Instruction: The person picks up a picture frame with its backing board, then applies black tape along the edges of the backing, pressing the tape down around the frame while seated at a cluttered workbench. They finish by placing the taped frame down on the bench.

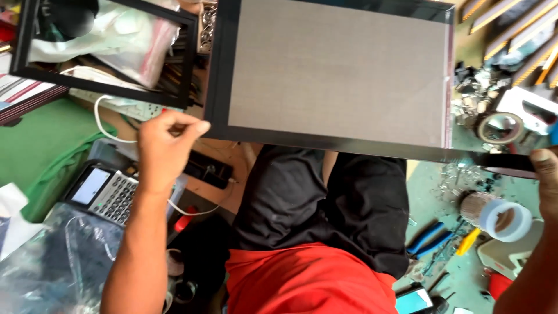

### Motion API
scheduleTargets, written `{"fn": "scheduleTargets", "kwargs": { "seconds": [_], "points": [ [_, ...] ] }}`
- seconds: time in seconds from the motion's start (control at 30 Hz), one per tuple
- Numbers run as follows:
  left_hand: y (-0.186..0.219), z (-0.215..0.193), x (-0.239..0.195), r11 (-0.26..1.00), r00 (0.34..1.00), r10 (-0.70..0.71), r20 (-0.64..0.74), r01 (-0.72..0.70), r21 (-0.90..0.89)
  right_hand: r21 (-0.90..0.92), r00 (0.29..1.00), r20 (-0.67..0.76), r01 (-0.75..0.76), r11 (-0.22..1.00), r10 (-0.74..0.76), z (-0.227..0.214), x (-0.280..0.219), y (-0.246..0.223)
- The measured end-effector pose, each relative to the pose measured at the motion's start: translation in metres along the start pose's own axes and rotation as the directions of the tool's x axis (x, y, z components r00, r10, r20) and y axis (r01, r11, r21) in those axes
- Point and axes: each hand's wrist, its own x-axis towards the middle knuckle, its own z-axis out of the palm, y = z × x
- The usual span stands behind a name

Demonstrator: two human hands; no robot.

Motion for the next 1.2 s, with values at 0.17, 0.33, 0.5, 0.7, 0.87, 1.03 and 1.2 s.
{"fn": "scheduleTargets", "kwargs": {
  "seconds": [0.17,0.33,0.5,0.7,0.87,1.03,1.2],
  "points": [
    [0.007,0.019,0.000,0.973,0.994,-0.104,-0.012,0.105,0.207,0.003,0.995,0.024,-0.099,0.995,0.099,0.018,-0.001,0.019],
    [0.002,0.026,-0.002,0.960,1.000,-0.019,-0.005,0.019,0.279,-0.132,0.996,-0.025,-0.090,0.987,0.088,0.024,-0.015,0.005],
    [0.003,0.027,-0.006,0.902,0.997,0.070,-0.043,-0.045,0.429,-0.094,0.999,0.007,-0.037,0.995,0.037,0.033,-0.015,-0.018],
    [-0.010,0.031,-0.010,0.909,0.992,0.098,-0.081,-0.056,0.412,-0.190,0.998,-0.005,-0.055,0.980,0.055,0.032,-0.011,-0.009],
    [-0.007,0.028,-0.010,0.931,0.995,0.034,-0.095,0.003,0.364,-0.059,0.999,0.029,-0.034,0.998,0.036,0.033,-0.009,-0.011],
    [-0.027,0.033,-0.013,0.944,0.980,0.187,-0.061,-0.162,0.286,0.007,0.999,0.024,-0.045,0.999,0.045,0.033,-0.006,-0.042],
    [-0.013,0.035,-0.017,0.986,0.992,0.100,-0.072,-0.089,0.141,0.142,0.997,0.035,-0.070,0.987,0.066,0.050,-0.001,-0.078]
  ]
}}
